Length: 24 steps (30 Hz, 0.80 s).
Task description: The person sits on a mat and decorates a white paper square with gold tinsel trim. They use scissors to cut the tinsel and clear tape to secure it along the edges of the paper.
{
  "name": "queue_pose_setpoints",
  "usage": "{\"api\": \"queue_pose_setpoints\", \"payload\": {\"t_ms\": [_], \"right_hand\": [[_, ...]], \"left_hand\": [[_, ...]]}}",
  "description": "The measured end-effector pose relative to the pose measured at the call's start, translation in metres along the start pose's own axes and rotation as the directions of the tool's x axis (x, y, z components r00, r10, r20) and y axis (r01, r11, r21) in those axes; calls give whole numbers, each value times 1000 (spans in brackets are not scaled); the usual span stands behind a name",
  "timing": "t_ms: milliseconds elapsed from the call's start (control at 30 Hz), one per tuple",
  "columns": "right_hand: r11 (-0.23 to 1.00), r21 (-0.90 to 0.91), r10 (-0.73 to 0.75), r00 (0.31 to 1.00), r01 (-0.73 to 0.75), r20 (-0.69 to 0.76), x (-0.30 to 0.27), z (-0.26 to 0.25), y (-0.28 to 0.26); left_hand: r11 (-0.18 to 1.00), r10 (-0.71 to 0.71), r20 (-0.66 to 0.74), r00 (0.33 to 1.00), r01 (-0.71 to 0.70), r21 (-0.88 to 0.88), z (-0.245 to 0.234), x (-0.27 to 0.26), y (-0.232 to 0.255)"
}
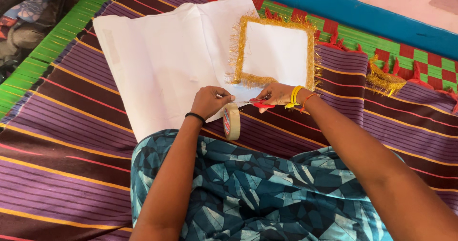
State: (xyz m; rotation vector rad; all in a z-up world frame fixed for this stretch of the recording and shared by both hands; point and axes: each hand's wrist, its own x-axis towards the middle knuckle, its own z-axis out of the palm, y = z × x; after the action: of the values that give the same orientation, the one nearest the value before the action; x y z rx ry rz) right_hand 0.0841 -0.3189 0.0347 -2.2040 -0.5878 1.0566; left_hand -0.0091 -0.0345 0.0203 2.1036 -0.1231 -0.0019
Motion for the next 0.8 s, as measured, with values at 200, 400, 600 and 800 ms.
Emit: {"api": "queue_pose_setpoints", "payload": {"t_ms": [200,400,600,800], "right_hand": [[996,-82,35,999,-36,-15,1,-1,0],[990,-132,48,998,-52,-29,-3,2,-10],[983,-172,61,997,-68,-45,-5,4,-18],[979,-191,56,996,-68,-68,-4,3,-12]], "left_hand": [[1000,15,-21,1000,-14,14,2,1,0],[1000,8,-32,999,-7,9,3,-1,0],[1000,-4,-31,1000,3,-16,4,-2,0],[996,-15,-7,1000,15,-92,8,-2,-1]]}}
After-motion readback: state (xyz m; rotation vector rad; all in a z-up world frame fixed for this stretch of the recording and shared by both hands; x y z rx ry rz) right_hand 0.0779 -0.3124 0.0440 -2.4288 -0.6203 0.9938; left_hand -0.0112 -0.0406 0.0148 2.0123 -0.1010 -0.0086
